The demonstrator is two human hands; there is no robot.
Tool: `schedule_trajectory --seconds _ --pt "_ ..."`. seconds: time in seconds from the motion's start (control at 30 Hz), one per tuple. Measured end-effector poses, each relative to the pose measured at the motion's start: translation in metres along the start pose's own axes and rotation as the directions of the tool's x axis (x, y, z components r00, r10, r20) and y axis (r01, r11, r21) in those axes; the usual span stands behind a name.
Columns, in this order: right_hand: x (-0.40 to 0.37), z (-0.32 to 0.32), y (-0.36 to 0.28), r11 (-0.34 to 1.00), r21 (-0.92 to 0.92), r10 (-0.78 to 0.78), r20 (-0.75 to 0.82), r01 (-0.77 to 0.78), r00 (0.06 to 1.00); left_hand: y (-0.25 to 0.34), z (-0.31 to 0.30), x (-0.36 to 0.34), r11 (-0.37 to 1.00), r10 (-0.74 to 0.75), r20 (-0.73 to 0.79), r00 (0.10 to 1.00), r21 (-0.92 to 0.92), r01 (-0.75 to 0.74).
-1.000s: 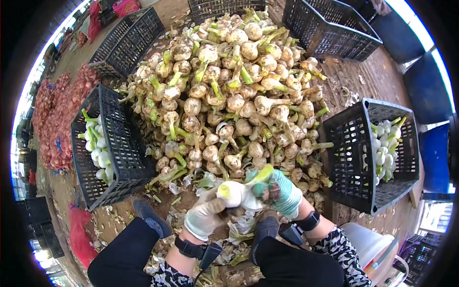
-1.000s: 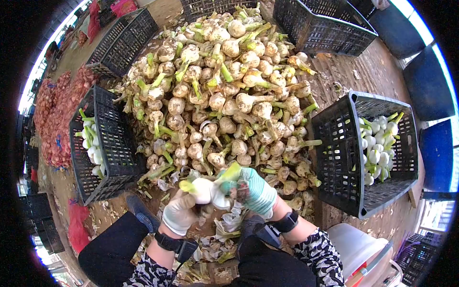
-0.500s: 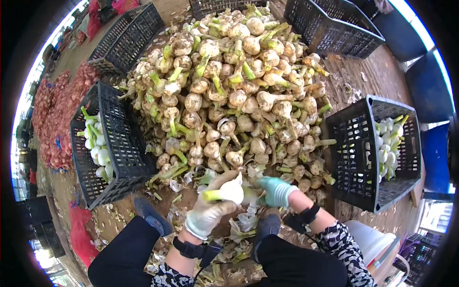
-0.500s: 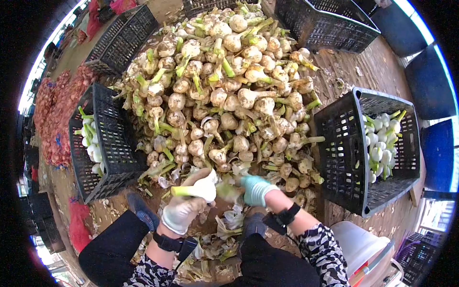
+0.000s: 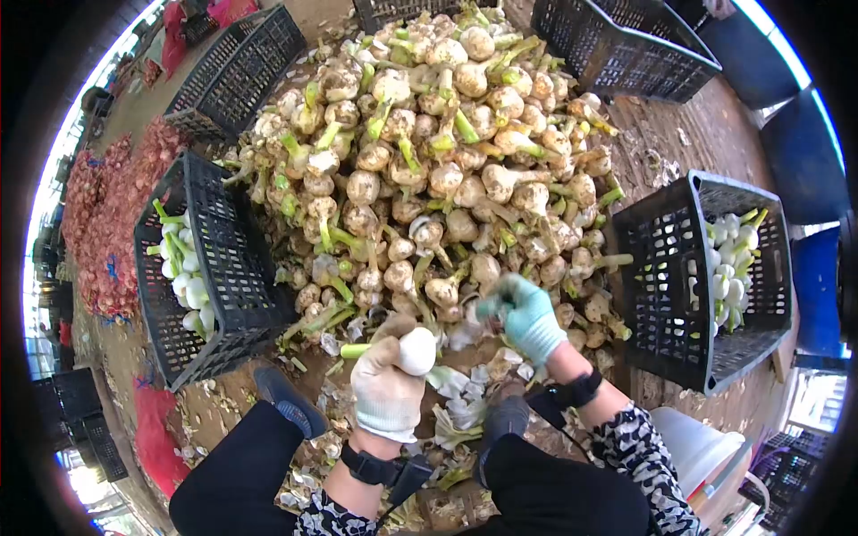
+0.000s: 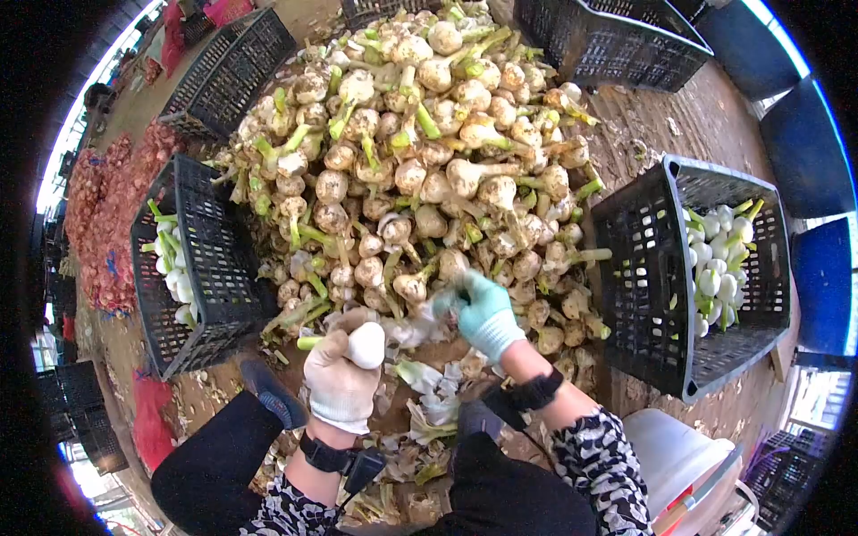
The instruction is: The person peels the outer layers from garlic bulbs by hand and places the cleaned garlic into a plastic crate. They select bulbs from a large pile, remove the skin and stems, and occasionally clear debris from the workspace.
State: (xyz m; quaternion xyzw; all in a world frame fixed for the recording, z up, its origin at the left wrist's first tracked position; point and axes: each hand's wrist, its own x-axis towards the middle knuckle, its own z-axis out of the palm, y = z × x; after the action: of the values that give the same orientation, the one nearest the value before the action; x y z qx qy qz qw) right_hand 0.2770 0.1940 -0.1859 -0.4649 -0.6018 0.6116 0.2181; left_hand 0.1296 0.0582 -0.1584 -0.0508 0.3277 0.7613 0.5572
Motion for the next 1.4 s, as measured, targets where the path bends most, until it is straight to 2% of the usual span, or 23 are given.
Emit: schedule_trajectory --seconds 0.1,0.13,0.17,0.3,0.33,0.37,0.43,0.5,0.6,0.63,0.7,0.73,0.77,0.83,0.9,0.93,0.97,1.0,1.03,1.1,1.17,1.23,1.4 --pt "-0.018 0.005 0.004 0.979 -0.203 0.093 0.548 0.024 0.832 0.008 0.002 0.007 0.995 -0.072 -0.188 0.979 -0.087 0.057" --pt "-0.02 0.005 -0.002 0.947 -0.31 0.092 0.519 0.087 0.85 0.01 0.003 0.011 0.977 -0.143 -0.2 0.969 -0.185 0.106" --pt "-0.02 0.011 -0.003 0.999 -0.038 0.029 0.385 -0.015 0.923 0.007 -0.003 0.016 0.962 -0.174 -0.104 0.979 -0.232 0.146" --pt "-0.026 0.019 -0.025 0.927 -0.003 -0.338 0.419 0.374 0.842 0.003 -0.011 0.017 0.947 -0.267 -0.121 0.956 -0.219 0.237" --pt "-0.022 0.019 -0.017 0.939 -0.029 -0.302 0.405 0.343 0.863 0.004 -0.009 0.016 0.946 -0.289 -0.173 0.942 -0.204 0.252" --pt "-0.019 0.016 -0.021 0.961 0.145 0.156 0.424 -0.236 0.892 0.008 -0.005 0.015 0.945 -0.29 -0.167 0.942 -0.205 0.254" --pt "0.001 0.006 0.048 0.922 -0.345 -0.077 0.282 0.176 0.956 0.02 0.007 0.015 0.926 -0.309 -0.177 0.934 -0.279 0.254" --pt "-0.02 0.014 0.02 0.958 0.235 0.09 0.289 -0.162 0.953 0.023 0.004 0.017 0.974 -0.198 -0.15 0.969 -0.14 0.178" --pt "-0.04 0.03 -0.013 0.915 0.366 -0.297 0.325 0.17 0.898 -0.01 0.026 0.009 0.945 0.015 -0.233 0.972 0.32 0.062" --pt "-0.036 0.029 -0.021 0.856 0.015 -0.495 0.313 0.517 0.81 -0.019 0.003 0.002 0.933 -0.131 -0.043 0.99 0.333 0.138" --pt "-0.033 0.012 -0.024 0.97 0.234 -0.025 0.376 -0.069 0.926 -0.016 0.04 -0.01 0.929 -0.069 0.116 0.991 0.369 0.021" --pt "-0.025 -0.003 -0.01 0.921 0.346 0.093 0.253 -0.18 0.963 -0.015 0.036 -0.012 0.966 -0.105 0.065 0.992 0.243 0.087" --pt "-0.034 -0.022 -0.029 0.534 0.82 0.035 0.225 -0.208 0.974 -0.011 0.031 -0.008 0.972 -0.016 0.107 0.994 0.234 -0.009" --pt "-0.021 -0.078 0.015 -0.289 0.741 -0.581 0.367 -0.606 0.726 0.012 0.019 0.003 0.952 -0.018 -0.13 0.991 0.302 0.057" --pt "-0.022 -0.06 -0.037 0.17 0.984 -0.324 0.01 0.047 0.946 0.01 -0.027 0.018 0.979 -0.041 -0.237 0.971 0.184 0.086" --pt "-0.004 -0.05 -0.01 0.468 0.883 -0.168 0.126 -0.033 0.978 0.008 -0.039 0.019 0.979 -0.107 -0.302 0.947 0.136 0.154" --pt "0.006 -0.026 -0.023 0.848 0.506 0.087 0.16 -0.158 0.983 0.008 -0.045 0.022 0.972 -0.173 -0.363 0.916 0.086 0.217" --pt "0.024 0.003 0.028 0.993 0.082 -0.105 0.227 0.088 0.968 0.004 -0.043 0.021 0.969 -0.159 -0.437 0.885 0.101 0.224" --pt "0.03 0.024 0.028 0.636 -0.604 -0.422 0.248 0.48 0.872 0.002 -0.045 0.02 0.97 -0.153 -0.452 0.879 0.103 0.221" --pt "0.042 0.056 0.038 0.461 -0.748 -0.374 0.323 0.477 0.869 -0.003 -0.054 0.02 0.958 -0.199 -0.397 0.896 0.112 0.263" --pt "0.052 0.056 0.047 0.583 -0.695 -0.267 0.327 0.422 0.907 -0.004 -0.05 0.022 0.944 -0.254 -0.371 0.893 0.104 0.312" --pt "0.034 0.048 0.031 0.749 -0.498 -0.407 0.174 0.437 0.897 -0.002 -0.03 0.018 0.88 -0.374 -0.353 0.858 0.158 0.449" --pt "-0.022 0.043 -0.007 0.569 -0.409 -0.65 0.307 0.713 0.695 -0.005 0.002 0.002 0.938 -0.344 -0.086 0.935 0.013 0.347"
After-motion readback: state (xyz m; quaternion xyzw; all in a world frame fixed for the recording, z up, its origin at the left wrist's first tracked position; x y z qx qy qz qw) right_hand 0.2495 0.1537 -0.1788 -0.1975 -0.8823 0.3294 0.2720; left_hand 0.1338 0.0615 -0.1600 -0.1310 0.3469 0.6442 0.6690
